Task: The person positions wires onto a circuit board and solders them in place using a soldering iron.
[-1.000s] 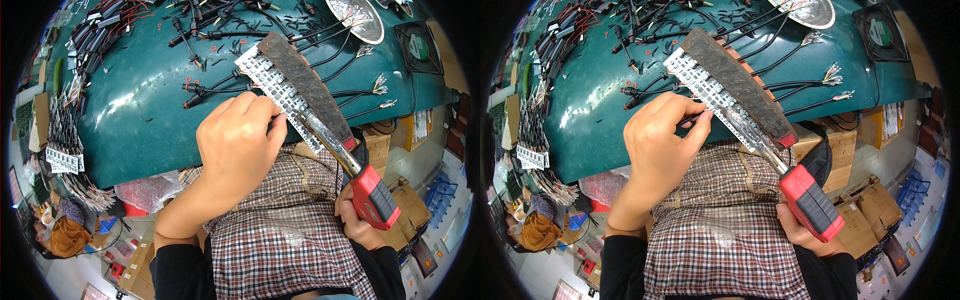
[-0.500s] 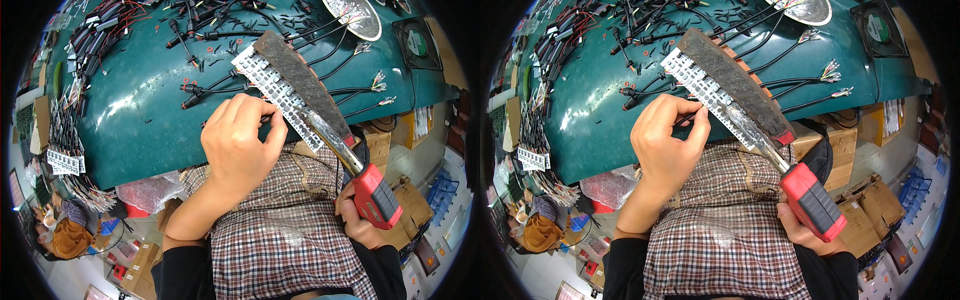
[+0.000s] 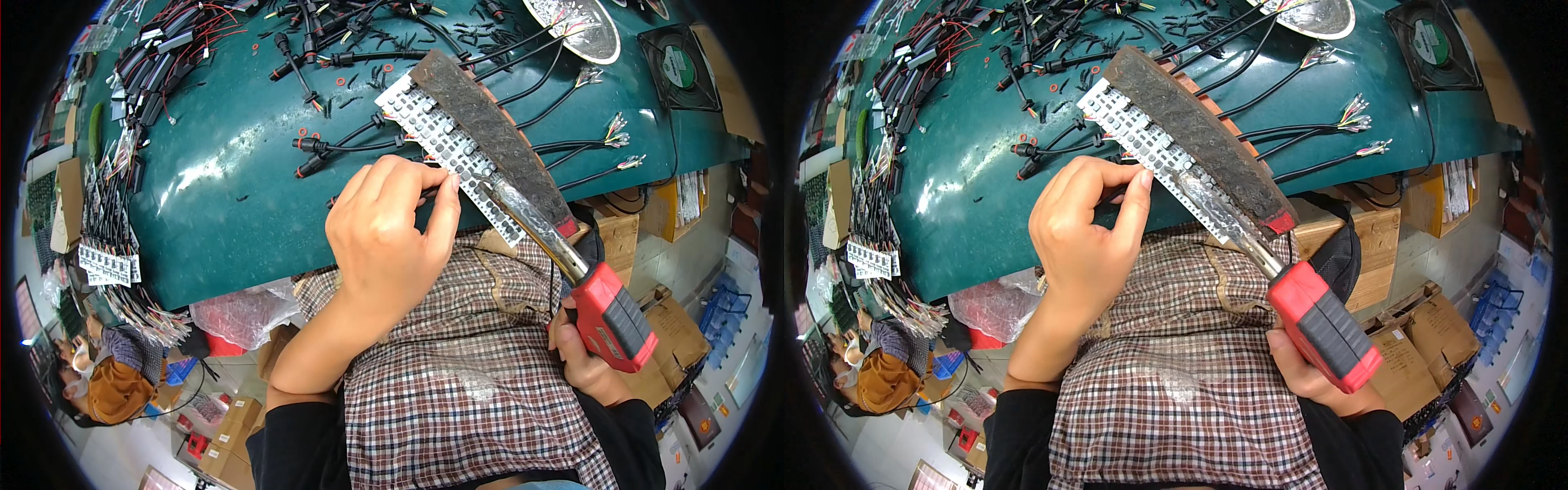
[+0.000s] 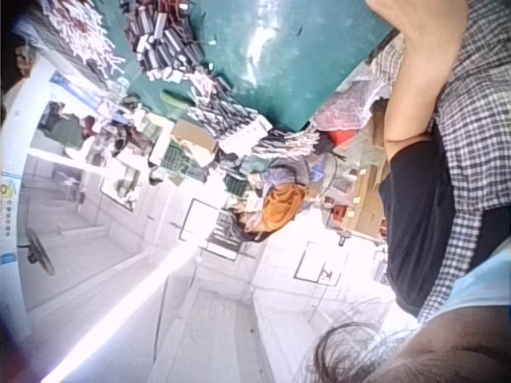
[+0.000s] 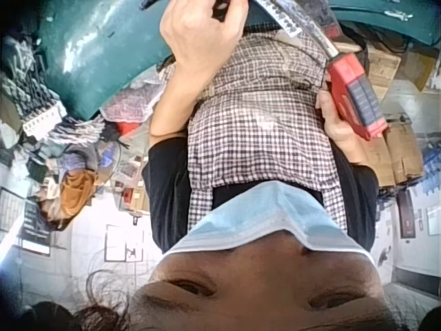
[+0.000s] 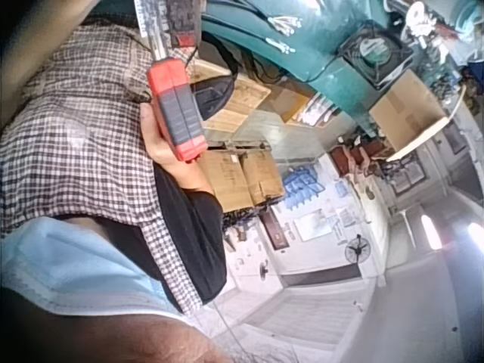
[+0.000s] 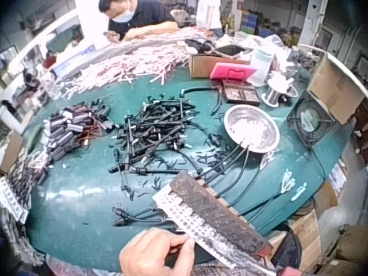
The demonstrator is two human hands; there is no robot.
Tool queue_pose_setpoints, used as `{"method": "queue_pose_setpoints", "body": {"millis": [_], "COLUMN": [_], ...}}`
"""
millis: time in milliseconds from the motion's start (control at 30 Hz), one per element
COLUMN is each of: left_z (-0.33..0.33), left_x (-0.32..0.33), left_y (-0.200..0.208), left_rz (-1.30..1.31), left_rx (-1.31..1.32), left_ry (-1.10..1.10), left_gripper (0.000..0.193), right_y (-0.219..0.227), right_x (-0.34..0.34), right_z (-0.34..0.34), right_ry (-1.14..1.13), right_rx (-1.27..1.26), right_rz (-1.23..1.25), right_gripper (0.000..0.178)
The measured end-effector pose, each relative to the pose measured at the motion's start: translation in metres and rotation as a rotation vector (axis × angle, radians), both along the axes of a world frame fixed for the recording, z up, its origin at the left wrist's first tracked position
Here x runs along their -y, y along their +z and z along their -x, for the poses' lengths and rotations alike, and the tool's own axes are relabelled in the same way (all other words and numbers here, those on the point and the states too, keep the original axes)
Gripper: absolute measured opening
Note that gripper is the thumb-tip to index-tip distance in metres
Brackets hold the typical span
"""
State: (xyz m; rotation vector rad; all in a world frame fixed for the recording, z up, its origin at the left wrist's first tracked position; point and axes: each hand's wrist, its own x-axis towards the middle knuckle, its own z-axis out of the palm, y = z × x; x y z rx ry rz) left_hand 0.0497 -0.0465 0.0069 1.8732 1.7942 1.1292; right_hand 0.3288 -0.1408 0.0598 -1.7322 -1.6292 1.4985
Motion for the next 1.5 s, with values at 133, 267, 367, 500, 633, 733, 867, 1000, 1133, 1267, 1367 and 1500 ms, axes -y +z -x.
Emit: {"method": "queue_pose_setpoints", "body": {"millis": [133,267,367,500,633,733,867,1000,1133,1267,1367,1500], "left_z": [0.001,0.005,0.007,0.007,0.006,0.005,0.003,0.002,0.001,0.001,0.001,0.002], "left_x": [0.002,0.0,-0.001,-0.002,-0.003,-0.002,-0.003,-0.002,-0.002,-0.002,-0.002,-0.003], "left_y": [0.004,0.004,0.007,0.01,0.014,0.015,0.018,0.018,0.018,0.018,0.018,0.019], "left_rz": [0.064,0.076,0.093,0.075,0.061,0.038,0.014,0.012,0.001,0.002,0.003,0.008], "left_rx": [0.032,0.031,0.026,-0.006,-0.032,-0.071,-0.109,-0.161,-0.172,-0.183,-0.192,-0.19], "left_ry": [0.001,-0.028,-0.042,-0.058,-0.058,-0.064,-0.064,-0.073,-0.076,-0.081,-0.09,-0.095], "left_gripper": [0.011,0.01,0.009,0.009,0.009,0.01,0.012,0.013,0.013,0.014,0.014,0.014], "right_y": [-0.003,-0.004,-0.007,-0.009,-0.009,-0.005,-0.007,-0.007,-0.007,-0.01,-0.009,-0.007], "right_x": [-0.002,-0.004,-0.003,-0.005,-0.003,-0.009,-0.006,-0.008,-0.01,-0.013,-0.014,-0.009], "right_z": [-0.001,0.003,0.002,0.001,0.004,0.008,0.008,0.012,0.014,0.011,0.012,0.004], "right_ry": [0.086,0.069,0.064,0.127,0.075,0.096,0.053,0.034,0.052,0.13,0.142,0.095], "right_rx": [0.025,0.011,0.005,0.023,0.007,0.011,-0.015,0.004,0.014,0.0,-0.004,-0.01], "right_rz": [-0.036,-0.002,-0.028,-0.095,-0.059,-0.071,-0.039,-0.061,-0.102,-0.161,-0.154,-0.094], "right_gripper": [0.035,0.035,0.034,0.033,0.032,0.031,0.031,0.026,0.022,0.022,0.021,0.022]}}
